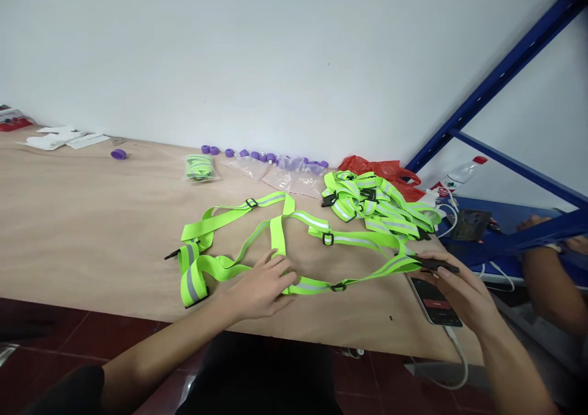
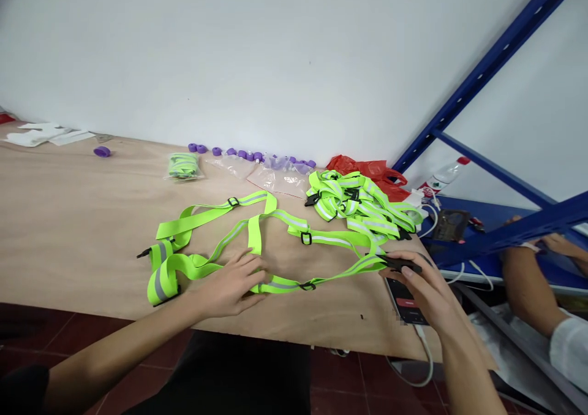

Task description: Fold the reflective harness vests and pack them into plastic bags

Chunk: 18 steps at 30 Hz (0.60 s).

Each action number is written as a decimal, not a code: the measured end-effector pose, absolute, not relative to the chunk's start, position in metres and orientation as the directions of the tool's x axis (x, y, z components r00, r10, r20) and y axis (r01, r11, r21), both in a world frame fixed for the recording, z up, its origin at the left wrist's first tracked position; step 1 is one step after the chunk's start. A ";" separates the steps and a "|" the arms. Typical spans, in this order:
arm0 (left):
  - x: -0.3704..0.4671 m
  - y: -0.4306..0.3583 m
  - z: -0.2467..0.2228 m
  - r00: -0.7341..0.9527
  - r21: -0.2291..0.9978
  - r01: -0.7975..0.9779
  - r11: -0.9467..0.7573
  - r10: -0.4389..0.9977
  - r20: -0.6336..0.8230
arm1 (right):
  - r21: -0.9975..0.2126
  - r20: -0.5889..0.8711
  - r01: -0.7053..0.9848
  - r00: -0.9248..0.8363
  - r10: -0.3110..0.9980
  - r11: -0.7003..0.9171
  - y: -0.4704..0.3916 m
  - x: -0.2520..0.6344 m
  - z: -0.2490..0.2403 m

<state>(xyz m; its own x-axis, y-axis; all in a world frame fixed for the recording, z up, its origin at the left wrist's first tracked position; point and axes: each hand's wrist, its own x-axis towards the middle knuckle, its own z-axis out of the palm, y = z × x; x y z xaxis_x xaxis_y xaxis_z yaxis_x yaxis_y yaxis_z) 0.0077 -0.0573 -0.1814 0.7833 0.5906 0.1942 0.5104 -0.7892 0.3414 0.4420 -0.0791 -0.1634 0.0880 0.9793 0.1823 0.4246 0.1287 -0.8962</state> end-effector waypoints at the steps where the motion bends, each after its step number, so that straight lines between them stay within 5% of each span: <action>1: 0.009 -0.060 -0.183 0.773 0.323 0.526 -0.787 0.601 0.206 | -0.923 0.162 0.368 0.115 0.980 0.109 -0.078 0.444 -0.162; 4: 0.010 -0.069 -0.191 0.736 0.312 0.557 -0.770 0.632 0.244 | -0.958 0.129 0.277 0.182 0.975 0.076 -0.076 0.447 -0.158; 11: 0.010 -0.073 -0.190 0.681 0.382 0.548 -0.744 0.662 0.313 | -0.891 0.167 0.445 0.142 0.976 0.088 -0.081 0.423 -0.124; 18: 0.015 -0.060 -0.177 0.670 0.226 0.647 -0.728 0.685 0.286 | -0.860 0.184 0.502 0.140 0.973 0.091 -0.076 0.422 -0.103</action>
